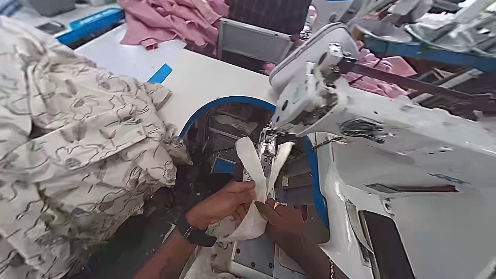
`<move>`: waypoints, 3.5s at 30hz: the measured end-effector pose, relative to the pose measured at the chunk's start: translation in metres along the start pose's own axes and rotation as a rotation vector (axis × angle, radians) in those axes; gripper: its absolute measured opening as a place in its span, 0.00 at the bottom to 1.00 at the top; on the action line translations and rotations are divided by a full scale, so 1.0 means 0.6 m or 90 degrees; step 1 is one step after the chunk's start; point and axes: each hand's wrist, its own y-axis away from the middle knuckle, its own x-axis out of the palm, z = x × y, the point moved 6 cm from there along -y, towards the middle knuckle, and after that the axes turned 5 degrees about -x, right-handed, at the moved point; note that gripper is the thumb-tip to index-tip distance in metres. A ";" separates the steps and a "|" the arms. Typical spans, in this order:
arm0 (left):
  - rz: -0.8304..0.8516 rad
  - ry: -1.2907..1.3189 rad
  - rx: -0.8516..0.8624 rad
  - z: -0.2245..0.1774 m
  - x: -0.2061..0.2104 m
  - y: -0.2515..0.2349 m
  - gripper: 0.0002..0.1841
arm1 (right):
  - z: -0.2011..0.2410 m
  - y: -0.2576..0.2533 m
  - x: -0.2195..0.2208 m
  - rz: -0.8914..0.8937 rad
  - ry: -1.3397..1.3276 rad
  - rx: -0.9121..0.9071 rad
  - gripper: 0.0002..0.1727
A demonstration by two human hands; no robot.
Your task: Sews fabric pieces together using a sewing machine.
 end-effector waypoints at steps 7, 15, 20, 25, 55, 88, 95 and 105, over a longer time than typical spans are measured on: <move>-0.468 -0.482 0.197 -0.036 -0.030 -0.137 0.18 | -0.067 0.008 -0.012 0.124 -0.056 0.282 0.24; -0.365 -0.569 0.029 -0.019 -0.018 -0.139 0.31 | -0.218 -0.010 -0.013 0.151 -0.253 0.552 0.14; -0.403 -0.591 0.141 -0.021 -0.011 -0.108 0.40 | -0.161 -0.026 -0.007 0.169 -0.063 0.474 0.17; -0.361 -0.669 0.257 -0.008 0.004 -0.097 0.22 | -0.199 0.003 -0.002 0.221 -0.127 0.533 0.17; -0.335 -0.653 0.363 -0.016 0.000 -0.105 0.24 | -0.121 -0.023 0.017 0.224 -0.253 0.222 0.09; -0.323 -0.584 0.365 -0.029 -0.003 -0.126 0.21 | -0.140 -0.041 0.048 0.018 -0.452 0.373 0.06; -0.348 -0.567 0.372 -0.041 -0.022 -0.138 0.17 | -0.101 -0.059 0.012 0.011 -0.099 0.372 0.14; -0.342 -0.566 0.280 -0.007 0.039 0.000 0.12 | -0.069 0.071 -0.103 0.291 -0.152 0.274 0.21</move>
